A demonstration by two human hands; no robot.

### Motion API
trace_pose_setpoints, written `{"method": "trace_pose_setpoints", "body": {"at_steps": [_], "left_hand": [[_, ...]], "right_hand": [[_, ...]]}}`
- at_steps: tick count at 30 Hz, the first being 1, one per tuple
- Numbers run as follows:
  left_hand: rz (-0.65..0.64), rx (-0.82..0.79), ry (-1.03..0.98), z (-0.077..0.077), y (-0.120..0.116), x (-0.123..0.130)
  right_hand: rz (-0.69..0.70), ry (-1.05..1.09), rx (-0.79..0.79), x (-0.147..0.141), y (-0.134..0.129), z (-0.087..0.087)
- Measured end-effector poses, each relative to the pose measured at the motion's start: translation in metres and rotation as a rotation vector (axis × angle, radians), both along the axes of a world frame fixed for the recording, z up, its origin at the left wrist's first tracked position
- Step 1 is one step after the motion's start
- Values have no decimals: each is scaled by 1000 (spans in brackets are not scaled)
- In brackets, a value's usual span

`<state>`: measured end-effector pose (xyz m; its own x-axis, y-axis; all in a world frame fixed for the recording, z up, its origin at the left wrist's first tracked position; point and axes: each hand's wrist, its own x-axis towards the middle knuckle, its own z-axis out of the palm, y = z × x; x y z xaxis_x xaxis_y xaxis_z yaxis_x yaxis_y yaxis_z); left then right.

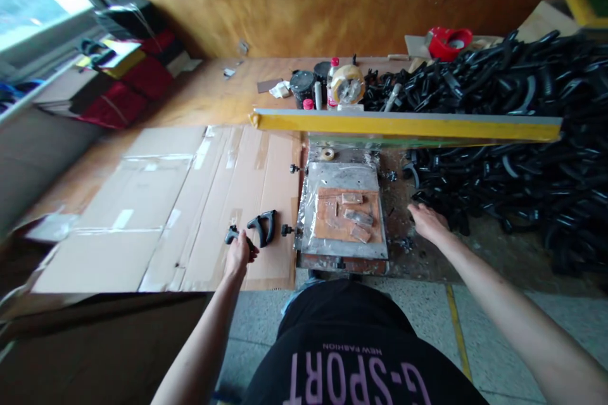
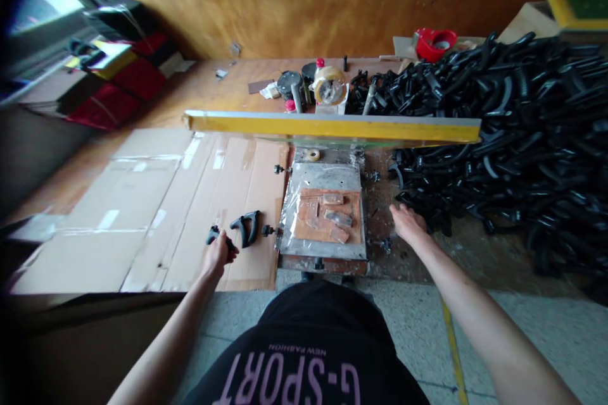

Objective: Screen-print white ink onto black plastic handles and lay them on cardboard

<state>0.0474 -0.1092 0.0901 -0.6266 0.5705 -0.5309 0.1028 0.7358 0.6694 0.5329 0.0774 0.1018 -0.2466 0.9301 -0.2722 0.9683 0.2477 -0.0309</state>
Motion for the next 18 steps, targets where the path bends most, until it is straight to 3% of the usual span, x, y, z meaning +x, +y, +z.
{"method": "trace_pose_setpoints", "body": {"at_steps": [2,4,7,9,10,12,15,17,18], "left_hand": [[-16,-120,48,-14,-13,-25],[-71,-172,69,-22,-15,-35],[-190,-283,86,-19,1,-39],[-267,-410,111,-5,22,-42],[-306,-430,118,7,36,-43],[-371,-326,110,39,68,-37],[-422,100,40,102,118,-4],[-361,610,-96,145,144,32],[-345,759,-172,164,151,50]], "right_hand": [[-23,-78,-57,25,5,-10],[-33,-21,-10,27,8,-5],[-52,294,169,-4,13,22],[9,579,217,-36,16,37],[75,702,209,-53,15,41],[230,846,184,-84,10,38],[400,778,215,-119,-6,22],[447,630,291,-132,-16,14],[469,562,325,-134,-21,13]]}}
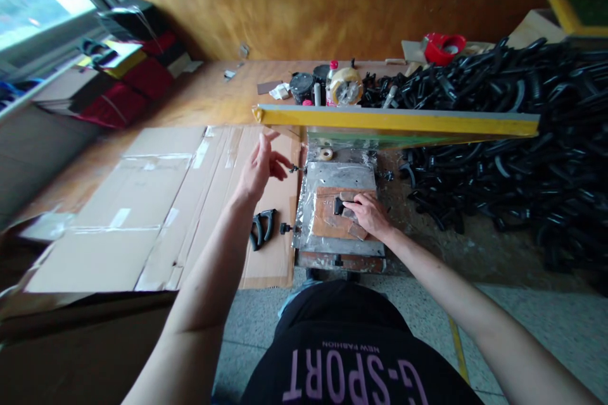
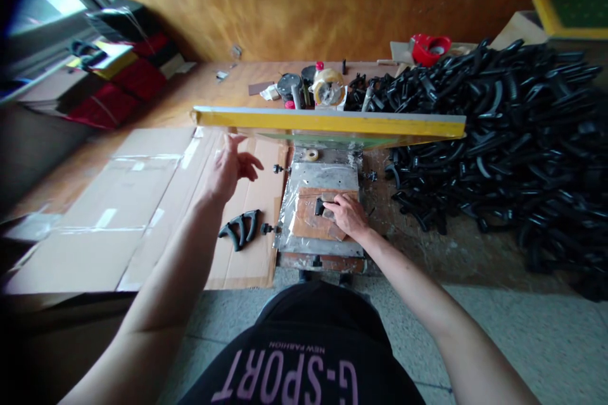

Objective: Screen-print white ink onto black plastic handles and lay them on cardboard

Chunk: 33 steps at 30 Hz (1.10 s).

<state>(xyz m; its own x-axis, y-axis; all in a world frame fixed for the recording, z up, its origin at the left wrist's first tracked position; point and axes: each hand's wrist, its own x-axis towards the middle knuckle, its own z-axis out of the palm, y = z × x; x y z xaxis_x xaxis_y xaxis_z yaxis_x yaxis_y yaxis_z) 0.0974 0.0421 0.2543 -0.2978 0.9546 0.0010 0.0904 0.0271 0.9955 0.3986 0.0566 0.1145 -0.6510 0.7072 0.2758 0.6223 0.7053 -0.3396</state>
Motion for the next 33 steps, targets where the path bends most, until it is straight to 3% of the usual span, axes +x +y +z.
{"method": "trace_pose_setpoints", "body": {"at_steps": [2,3,5,7,10,12,14,17,20,25,27,29,31,33], "left_hand": [[-15,110,-117,27,3,31],[-17,126,-148,33,-3,42],[3,118,-175,29,-24,54],[1,28,-176,6,-52,54],[-58,-206,-136,-50,-89,49],[-68,-315,-109,-90,-101,47],[-42,-370,-71,-123,-103,48],[-29,-401,2,-149,-98,47],[-62,-422,29,-155,-94,45],[-47,-435,8,-148,-95,46],[-35,-437,-8,-145,-95,46],[-34,-427,-19,-144,-95,47],[-37,-408,-28,-144,-95,47],[-38,-401,-33,-144,-96,48]], "right_hand": [[5,-64,69,3,-5,2],[-3,-60,81,9,-5,5],[-84,-1,87,28,2,13],[-227,69,91,53,17,23],[-404,123,124,70,48,43],[-417,131,161,55,66,59],[-335,82,171,21,78,72],[-144,-96,72,-29,74,76],[6,-244,4,-38,46,66],[394,-261,32,0,11,63],[409,-245,21,4,11,67],[324,-225,76,1,11,66],[279,-206,158,-2,5,60],[321,-192,184,0,-5,54]]}}
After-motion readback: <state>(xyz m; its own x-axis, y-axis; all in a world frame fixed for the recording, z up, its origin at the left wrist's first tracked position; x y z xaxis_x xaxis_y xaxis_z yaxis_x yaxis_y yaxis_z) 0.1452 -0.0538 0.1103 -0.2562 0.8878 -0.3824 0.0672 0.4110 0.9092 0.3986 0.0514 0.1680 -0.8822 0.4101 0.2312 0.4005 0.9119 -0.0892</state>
